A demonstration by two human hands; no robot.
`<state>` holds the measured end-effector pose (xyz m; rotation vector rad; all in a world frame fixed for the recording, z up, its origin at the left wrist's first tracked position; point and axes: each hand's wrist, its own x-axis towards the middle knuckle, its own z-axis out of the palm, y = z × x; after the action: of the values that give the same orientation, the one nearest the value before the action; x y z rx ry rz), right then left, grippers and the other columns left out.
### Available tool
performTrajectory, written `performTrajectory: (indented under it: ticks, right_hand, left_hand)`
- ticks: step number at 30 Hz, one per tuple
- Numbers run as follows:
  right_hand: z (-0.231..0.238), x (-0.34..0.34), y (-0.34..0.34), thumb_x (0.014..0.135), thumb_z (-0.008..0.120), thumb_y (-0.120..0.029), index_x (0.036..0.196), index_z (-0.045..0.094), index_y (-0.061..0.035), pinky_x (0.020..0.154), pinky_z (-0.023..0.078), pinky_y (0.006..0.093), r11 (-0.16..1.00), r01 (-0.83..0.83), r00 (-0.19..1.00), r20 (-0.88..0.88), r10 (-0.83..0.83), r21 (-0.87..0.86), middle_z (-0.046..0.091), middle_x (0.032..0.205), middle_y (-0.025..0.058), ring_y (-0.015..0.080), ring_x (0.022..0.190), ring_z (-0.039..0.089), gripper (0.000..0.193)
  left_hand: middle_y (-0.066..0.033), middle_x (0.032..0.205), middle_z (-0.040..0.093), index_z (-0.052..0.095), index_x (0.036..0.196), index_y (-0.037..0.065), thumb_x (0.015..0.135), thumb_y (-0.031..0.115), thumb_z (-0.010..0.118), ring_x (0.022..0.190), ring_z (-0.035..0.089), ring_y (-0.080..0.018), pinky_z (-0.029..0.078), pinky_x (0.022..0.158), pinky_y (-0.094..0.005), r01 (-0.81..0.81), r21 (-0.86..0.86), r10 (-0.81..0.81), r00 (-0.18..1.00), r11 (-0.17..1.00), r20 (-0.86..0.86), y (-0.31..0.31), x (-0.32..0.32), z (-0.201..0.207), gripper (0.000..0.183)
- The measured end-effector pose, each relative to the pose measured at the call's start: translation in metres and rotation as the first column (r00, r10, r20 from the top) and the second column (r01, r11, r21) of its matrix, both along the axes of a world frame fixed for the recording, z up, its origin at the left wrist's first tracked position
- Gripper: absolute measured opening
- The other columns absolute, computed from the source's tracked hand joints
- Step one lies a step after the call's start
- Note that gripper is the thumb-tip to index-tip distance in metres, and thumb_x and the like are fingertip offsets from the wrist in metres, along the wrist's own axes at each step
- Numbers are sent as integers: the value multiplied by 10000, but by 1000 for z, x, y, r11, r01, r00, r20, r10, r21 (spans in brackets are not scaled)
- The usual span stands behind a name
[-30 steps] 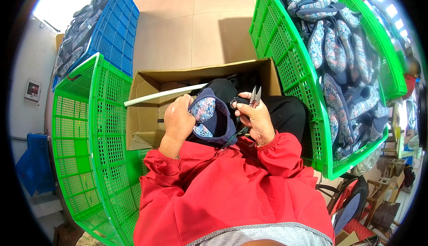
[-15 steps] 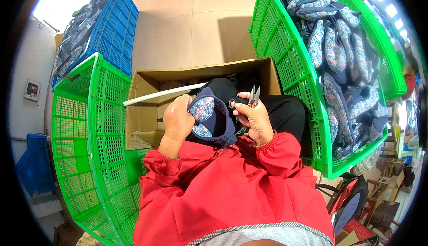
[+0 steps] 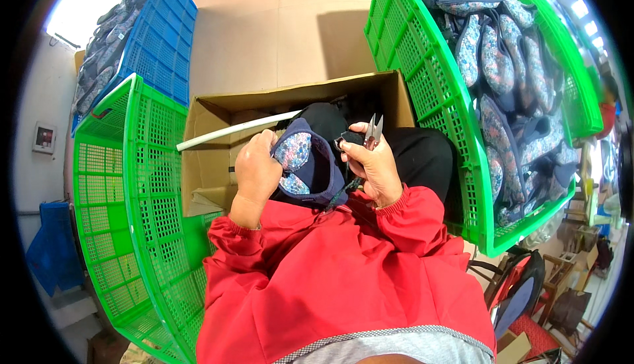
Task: The person sits on the floor and uses scissors to trim loose threads and fabric edges from the heel and sides of floral-patterned slippers. They handle the slippers one at a time, turning them over to access different areas, and place the finished items into a cardboard box.
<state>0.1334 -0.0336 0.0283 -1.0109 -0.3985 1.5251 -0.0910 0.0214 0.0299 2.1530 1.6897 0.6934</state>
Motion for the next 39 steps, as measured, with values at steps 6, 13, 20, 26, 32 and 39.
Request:
performTrajectory:
  ticks: [6,13,20,26,32,39]
  right_hand:
    - [1,-1,0,832,705,11,1171,487,-75,401,312,163,1000,-8,1000,16,8,-19,662,844,81,84,599,601,412]
    - [0,-2,0,827,712,15,1157,493,-74,406,317,162,1000,0,1000,20,1,-19,670,846,83,87,599,609,405]
    - [1,-2,0,823,717,18,1152,495,-70,410,316,164,1000,1,1000,13,0,-30,669,843,90,90,606,616,407]
    - [1,-6,1,819,718,-3,1138,498,-66,402,270,182,999,31,999,12,-31,-19,667,767,96,51,485,506,392]
    - [-1,-4,0,828,718,5,1127,499,-62,398,293,174,1000,21,1000,-7,-21,-18,684,834,98,93,609,637,375]
    - [-4,-4,0,845,710,1,1114,502,-61,393,301,173,1000,13,1000,-16,-14,-23,707,886,113,115,658,675,346]
  left_hand:
    - [-173,812,616,565,846,49,711,-35,566,796,591,-404,443,689,-477,4,-5,-4,1000,1000,-9,1,0,-2,159]
    - [-176,819,616,563,854,45,716,-33,569,802,593,-404,448,694,-469,6,-31,-6,1000,1000,-13,2,-1,-3,159]
    - [-179,849,627,560,872,50,707,-43,587,842,598,-415,455,720,-477,7,-23,-7,1000,1000,-24,2,-1,-5,192]
    - [-179,852,628,557,873,48,704,-26,612,847,595,-420,451,724,-476,0,-42,-2,999,999,-42,2,1,-1,193]
    - [-178,853,628,557,873,49,708,-12,624,847,593,-422,449,727,-478,-8,-58,4,998,998,-58,2,2,1,188]
    - [-186,856,630,557,870,51,731,-17,585,866,592,-428,447,739,-483,-26,-75,21,998,997,-62,2,2,-1,157]
